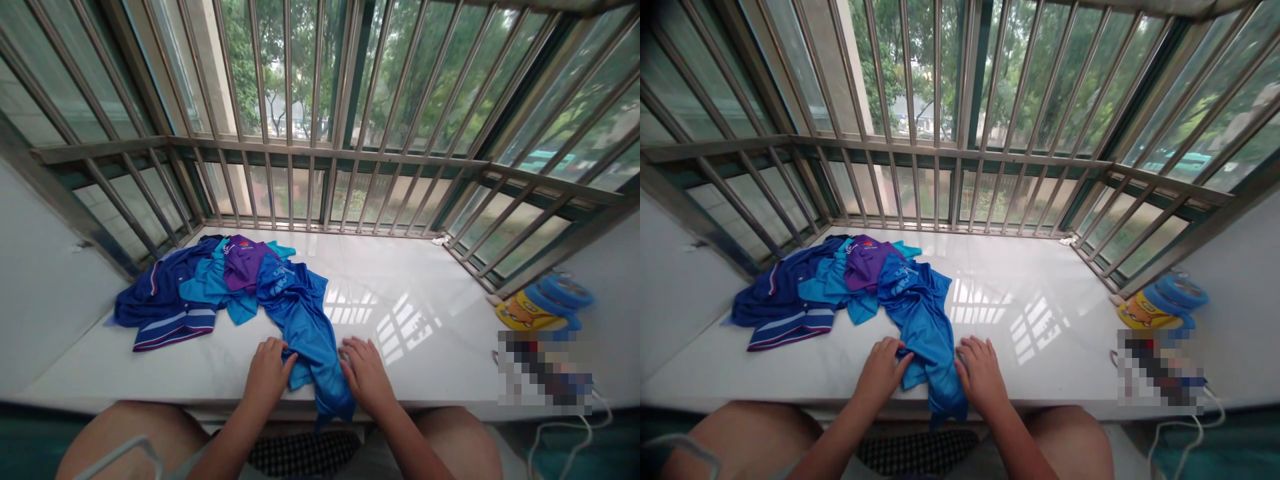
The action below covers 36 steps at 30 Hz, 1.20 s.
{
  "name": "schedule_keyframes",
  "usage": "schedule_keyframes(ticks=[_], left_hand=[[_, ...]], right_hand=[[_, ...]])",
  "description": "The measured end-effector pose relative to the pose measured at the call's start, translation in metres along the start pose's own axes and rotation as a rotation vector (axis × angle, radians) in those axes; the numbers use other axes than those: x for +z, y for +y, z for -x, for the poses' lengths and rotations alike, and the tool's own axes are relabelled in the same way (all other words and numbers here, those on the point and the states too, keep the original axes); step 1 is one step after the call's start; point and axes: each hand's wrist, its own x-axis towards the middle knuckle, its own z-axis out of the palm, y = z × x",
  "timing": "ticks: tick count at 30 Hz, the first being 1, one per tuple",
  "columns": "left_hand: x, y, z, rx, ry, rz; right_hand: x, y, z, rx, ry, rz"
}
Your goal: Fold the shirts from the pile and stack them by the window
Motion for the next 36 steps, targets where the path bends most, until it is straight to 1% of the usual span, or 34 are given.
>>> schedule_keyframes(ticks=[3,5,6,8,9,10,11,12,13,14,15,17,18,20,22,24,27,30,32,34,36], left_hand=[[-0.001,0.007,0.0,0.018,-0.167,0.166],[-0.009,0.013,0.008,-0.002,-0.303,0.329],[-0.015,0.015,0.015,-0.013,-0.408,0.413],[-0.029,0.016,0.033,-0.008,-0.703,0.514],[-0.037,0.016,0.042,0.01,-0.861,0.51],[-0.044,0.016,0.051,0.036,-0.989,0.471],[-0.05,0.016,0.059,0.065,-1.056,0.411],[-0.055,0.017,0.064,0.094,-1.047,0.351],[-0.057,0.018,0.066,0.115,-0.977,0.31],[-0.058,0.02,0.066,0.13,-0.861,0.29],[-0.056,0.022,0.062,0.147,-0.72,0.286],[-0.046,0.025,0.045,0.202,-0.447,0.275],[-0.039,0.026,0.034,0.232,-0.339,0.242],[-0.024,0.025,0.008,0.259,-0.185,0.102],[-0.012,0.02,-0.017,0.221,-0.127,-0.09],[-0.008,0.011,-0.036,0.151,-0.106,-0.261],[-0.018,-0.008,-0.048,0.02,-0.019,-0.447],[-0.036,-0.028,-0.041,-0.105,0.064,-0.562],[-0.045,-0.037,-0.029,-0.138,0.082,-0.601],[-0.051,-0.042,-0.016,-0.146,0.09,-0.627],[-0.054,-0.045,-0.004,-0.163,0.091,-0.648]], right_hand=[[0.013,-0.008,0.002,0.043,0.004,0.029],[0.019,-0.013,0.005,0.08,0.018,0.054],[0.019,-0.014,0.007,0.082,0.015,0.055],[0.012,-0.013,0.013,0.048,-0.025,0.032],[0.005,-0.011,0.016,0.022,-0.059,0.012],[-0.003,-0.008,0.02,0.0,-0.096,-0.009],[-0.012,-0.006,0.022,-0.013,-0.133,-0.028],[-0.02,-0.004,0.024,-0.013,-0.16,-0.045],[-0.027,-0.003,0.025,-0.002,-0.169,-0.06],[-0.031,-0.004,0.024,0.013,-0.158,-0.073],[-0.033,-0.007,0.022,0.026,-0.135,-0.082],[-0.029,-0.016,0.013,0.026,-0.087,-0.082],[-0.024,-0.023,0.007,0.014,-0.086,-0.072],[-0.01,-0.038,-0.005,-0.03,-0.157,-0.049],[0.003,-0.05,-0.014,-0.068,-0.266,-0.032],[0.011,-0.056,-0.02,-0.064,-0.336,-0.012],[0.009,-0.048,-0.019,0.029,-0.353,0.04],[-0.003,-0.03,-0.006,0.107,-0.355,0.097],[-0.008,-0.021,0.009,0.14,-0.352,0.146],[-0.012,-0.018,0.027,0.169,-0.318,0.21],[-0.014,-0.022,0.044,0.198,-0.258,0.288]])
